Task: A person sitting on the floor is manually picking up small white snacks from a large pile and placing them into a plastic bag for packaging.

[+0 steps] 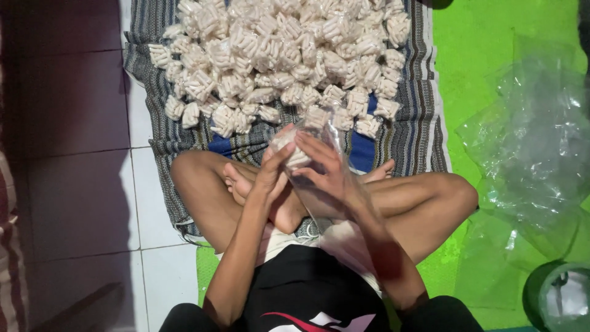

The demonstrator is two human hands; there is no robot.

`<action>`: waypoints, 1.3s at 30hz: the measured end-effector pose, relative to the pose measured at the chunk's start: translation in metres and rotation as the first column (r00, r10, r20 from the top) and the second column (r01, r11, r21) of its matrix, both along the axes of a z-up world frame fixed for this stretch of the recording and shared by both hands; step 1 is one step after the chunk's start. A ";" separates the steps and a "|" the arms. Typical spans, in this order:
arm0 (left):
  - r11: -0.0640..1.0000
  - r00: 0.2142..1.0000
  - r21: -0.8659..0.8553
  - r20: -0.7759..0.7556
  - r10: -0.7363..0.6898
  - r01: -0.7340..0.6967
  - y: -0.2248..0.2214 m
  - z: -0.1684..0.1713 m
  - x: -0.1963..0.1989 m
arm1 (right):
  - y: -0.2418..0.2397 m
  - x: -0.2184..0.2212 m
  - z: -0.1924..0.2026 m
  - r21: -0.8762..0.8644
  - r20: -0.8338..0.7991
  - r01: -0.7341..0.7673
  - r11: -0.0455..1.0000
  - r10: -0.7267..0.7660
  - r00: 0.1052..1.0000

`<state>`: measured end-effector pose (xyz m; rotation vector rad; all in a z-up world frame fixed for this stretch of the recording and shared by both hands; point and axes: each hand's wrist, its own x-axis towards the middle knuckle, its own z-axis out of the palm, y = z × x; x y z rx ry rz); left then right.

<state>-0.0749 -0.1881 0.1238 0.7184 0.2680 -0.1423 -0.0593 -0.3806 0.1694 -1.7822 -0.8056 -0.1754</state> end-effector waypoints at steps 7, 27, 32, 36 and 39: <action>0.998 0.993 0.029 -0.108 0.053 -0.050 -0.019 0.018 -0.001 | 0.022 -0.012 -0.012 -0.028 0.018 0.246 0.969 -0.246 0.969; 0.982 0.964 0.177 -0.246 0.101 -0.058 -0.001 0.033 0.002 | 0.033 0.003 -0.033 -0.044 0.169 0.262 0.964 -0.251 0.953; 0.979 0.973 0.204 -0.223 0.055 -0.009 0.006 0.038 0.004 | 0.035 0.003 -0.046 0.011 0.117 0.251 0.968 -0.250 0.961; 0.977 0.960 0.214 -0.272 0.074 -0.015 -0.001 0.036 -0.002 | 0.035 0.004 -0.059 0.029 0.126 0.311 0.950 -0.312 0.942; 0.980 0.966 0.197 -0.251 0.055 -0.005 -0.003 0.045 0.000 | 0.039 0.006 -0.062 0.021 0.126 0.373 0.928 -0.372 0.919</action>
